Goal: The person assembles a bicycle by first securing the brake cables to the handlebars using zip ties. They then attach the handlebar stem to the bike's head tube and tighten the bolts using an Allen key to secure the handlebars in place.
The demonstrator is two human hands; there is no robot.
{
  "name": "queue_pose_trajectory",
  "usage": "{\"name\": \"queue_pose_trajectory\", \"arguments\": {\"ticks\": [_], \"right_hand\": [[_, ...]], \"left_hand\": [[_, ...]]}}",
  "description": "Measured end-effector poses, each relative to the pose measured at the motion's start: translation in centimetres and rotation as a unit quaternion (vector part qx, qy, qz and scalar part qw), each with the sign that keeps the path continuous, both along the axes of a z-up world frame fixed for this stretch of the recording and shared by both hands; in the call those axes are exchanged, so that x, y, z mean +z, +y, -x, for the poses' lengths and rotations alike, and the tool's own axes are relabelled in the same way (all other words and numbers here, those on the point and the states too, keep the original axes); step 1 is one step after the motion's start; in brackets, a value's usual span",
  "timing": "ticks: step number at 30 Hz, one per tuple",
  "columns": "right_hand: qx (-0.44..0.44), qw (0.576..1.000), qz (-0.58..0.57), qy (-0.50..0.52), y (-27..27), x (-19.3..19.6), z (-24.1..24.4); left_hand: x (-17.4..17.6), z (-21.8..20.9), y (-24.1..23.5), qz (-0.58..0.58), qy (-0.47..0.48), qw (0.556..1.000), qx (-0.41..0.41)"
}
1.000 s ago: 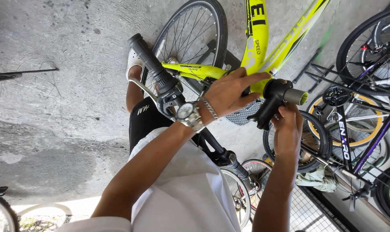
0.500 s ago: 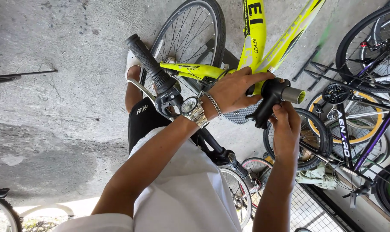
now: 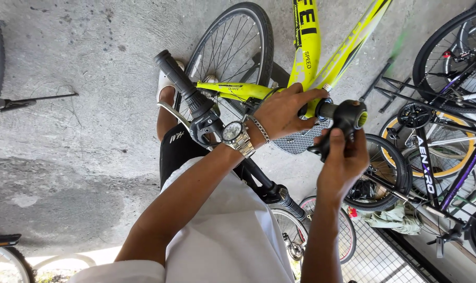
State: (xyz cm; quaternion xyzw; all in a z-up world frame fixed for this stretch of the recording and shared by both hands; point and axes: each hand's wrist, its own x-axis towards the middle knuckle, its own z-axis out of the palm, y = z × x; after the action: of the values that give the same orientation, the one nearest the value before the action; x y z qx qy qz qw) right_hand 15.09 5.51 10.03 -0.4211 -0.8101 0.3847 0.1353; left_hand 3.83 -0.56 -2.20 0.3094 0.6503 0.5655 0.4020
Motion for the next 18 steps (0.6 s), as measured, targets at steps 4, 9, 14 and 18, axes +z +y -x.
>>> {"name": "queue_pose_trajectory", "arguments": {"ticks": [4, 9, 14, 18], "right_hand": [[-0.009, 1.0, -0.007, 0.027, 0.8, 2.4, -0.3], [-0.017, 0.997, 0.026, 0.066, 0.3, 3.4, 0.7], [-0.049, 0.995, 0.029, 0.083, -0.3, 3.4, 1.2], [-0.068, 0.99, 0.048, 0.113, -0.1, 3.0, 1.2]], "left_hand": [[0.8, 0.4, -0.7, 0.009, 0.01, 1.0, -0.009], [0.0, 0.1, -1.2, -0.219, -0.167, 0.954, 0.115], [4.3, 1.8, -2.8, -0.225, -0.361, 0.901, 0.088], [4.2, 1.2, -2.8, -0.267, -0.517, 0.808, 0.094]]}}
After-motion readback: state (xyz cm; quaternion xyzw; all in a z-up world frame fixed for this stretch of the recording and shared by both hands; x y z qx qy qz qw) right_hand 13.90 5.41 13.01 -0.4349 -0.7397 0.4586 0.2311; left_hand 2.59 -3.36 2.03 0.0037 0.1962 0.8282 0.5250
